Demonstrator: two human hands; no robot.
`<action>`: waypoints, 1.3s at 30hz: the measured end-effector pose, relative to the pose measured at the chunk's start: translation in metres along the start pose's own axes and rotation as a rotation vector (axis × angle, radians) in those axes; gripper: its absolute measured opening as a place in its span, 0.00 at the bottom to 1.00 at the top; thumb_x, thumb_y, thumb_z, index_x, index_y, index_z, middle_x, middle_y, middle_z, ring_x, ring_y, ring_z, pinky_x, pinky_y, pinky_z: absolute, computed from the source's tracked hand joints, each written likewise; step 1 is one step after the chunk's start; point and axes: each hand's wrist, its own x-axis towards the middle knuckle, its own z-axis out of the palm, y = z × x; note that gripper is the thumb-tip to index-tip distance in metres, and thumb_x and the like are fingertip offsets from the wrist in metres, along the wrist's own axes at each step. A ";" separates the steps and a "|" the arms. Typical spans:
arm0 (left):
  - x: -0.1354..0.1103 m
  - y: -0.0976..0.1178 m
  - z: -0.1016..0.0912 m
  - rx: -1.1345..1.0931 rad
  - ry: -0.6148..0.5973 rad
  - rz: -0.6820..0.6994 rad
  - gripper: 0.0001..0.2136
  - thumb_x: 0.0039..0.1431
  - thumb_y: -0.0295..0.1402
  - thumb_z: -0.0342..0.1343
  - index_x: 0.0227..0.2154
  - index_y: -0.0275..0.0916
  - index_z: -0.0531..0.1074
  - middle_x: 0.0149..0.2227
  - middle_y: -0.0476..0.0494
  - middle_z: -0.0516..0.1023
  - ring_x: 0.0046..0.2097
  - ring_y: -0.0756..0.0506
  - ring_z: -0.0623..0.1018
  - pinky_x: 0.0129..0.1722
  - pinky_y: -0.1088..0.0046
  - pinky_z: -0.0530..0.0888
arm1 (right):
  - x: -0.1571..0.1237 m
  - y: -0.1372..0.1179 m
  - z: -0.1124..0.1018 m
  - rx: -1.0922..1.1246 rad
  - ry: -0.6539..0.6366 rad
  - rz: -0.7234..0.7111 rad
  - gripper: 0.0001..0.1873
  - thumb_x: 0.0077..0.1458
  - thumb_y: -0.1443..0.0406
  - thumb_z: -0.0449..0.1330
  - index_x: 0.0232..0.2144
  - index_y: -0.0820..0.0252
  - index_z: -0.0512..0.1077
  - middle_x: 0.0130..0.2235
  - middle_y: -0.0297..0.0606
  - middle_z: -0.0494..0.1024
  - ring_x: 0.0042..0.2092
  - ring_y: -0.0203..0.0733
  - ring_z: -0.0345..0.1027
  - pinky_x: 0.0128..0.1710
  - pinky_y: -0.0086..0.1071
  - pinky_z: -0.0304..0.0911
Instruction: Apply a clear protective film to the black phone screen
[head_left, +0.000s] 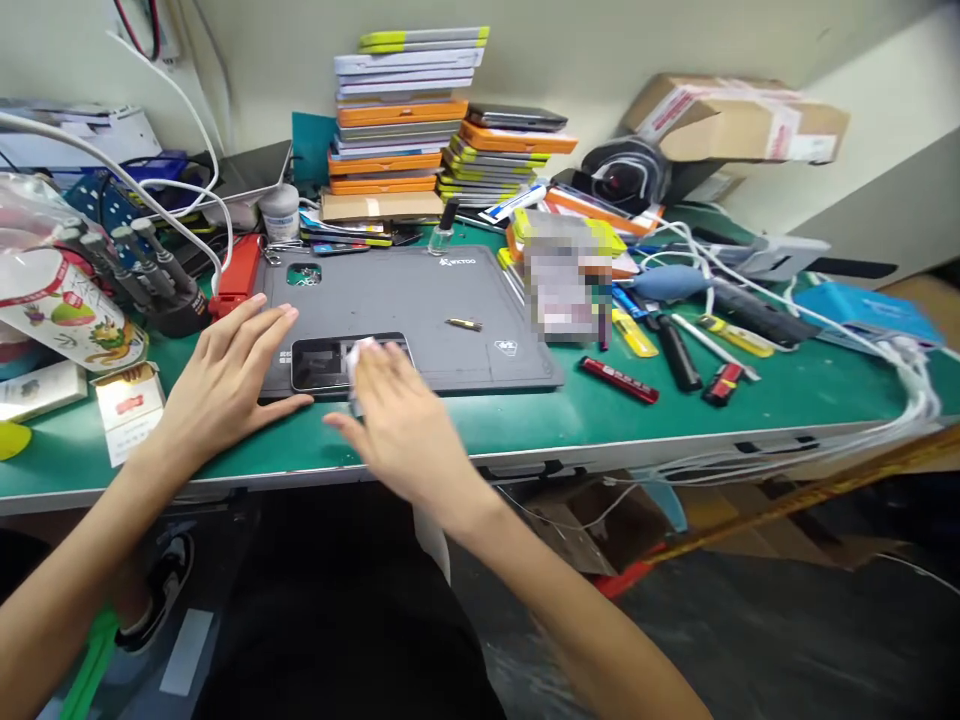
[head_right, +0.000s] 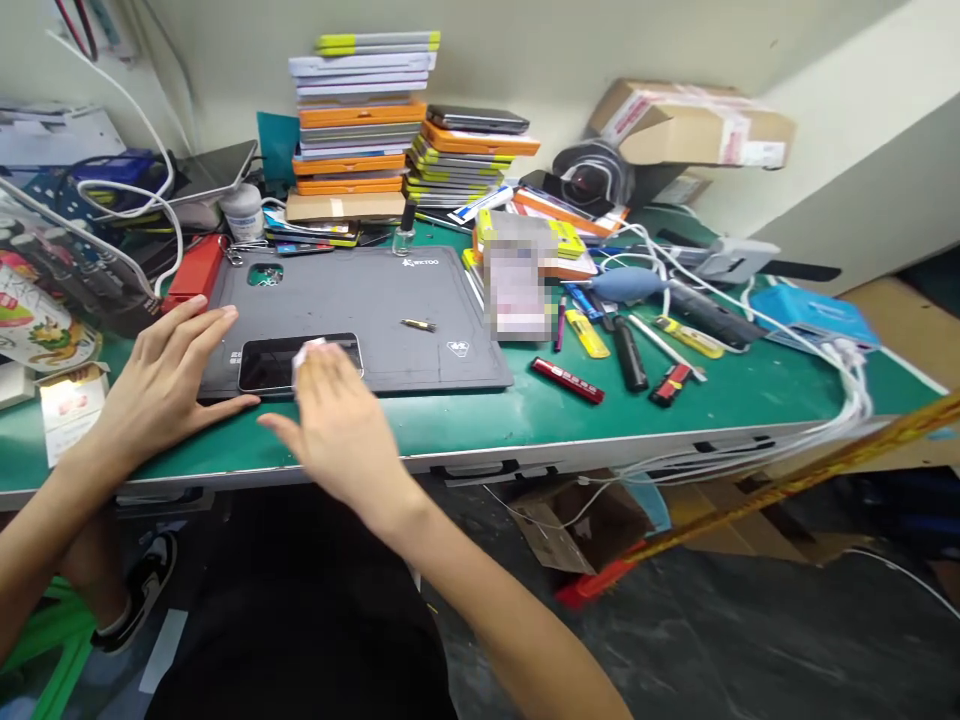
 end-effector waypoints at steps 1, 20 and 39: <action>0.000 0.001 0.000 0.004 -0.012 -0.003 0.42 0.68 0.47 0.60 0.76 0.40 0.45 0.72 0.29 0.62 0.75 0.29 0.58 0.72 0.48 0.59 | -0.008 0.010 -0.003 0.001 -0.001 0.032 0.41 0.74 0.50 0.46 0.66 0.88 0.62 0.69 0.67 0.63 0.73 0.60 0.55 0.77 0.51 0.46; 0.002 -0.003 0.002 0.013 -0.047 0.020 0.33 0.72 0.47 0.55 0.71 0.32 0.59 0.66 0.26 0.71 0.72 0.30 0.64 0.69 0.48 0.64 | -0.006 0.051 -0.002 0.104 0.001 0.147 0.31 0.76 0.61 0.41 0.68 0.80 0.62 0.72 0.58 0.62 0.75 0.51 0.52 0.77 0.51 0.44; 0.037 0.000 -0.010 0.116 -0.428 0.049 0.40 0.72 0.59 0.43 0.70 0.28 0.61 0.62 0.25 0.72 0.57 0.30 0.77 0.58 0.53 0.72 | 0.005 0.117 -0.042 0.252 0.118 0.085 0.23 0.68 0.68 0.49 0.59 0.60 0.74 0.61 0.45 0.79 0.62 0.52 0.73 0.62 0.51 0.70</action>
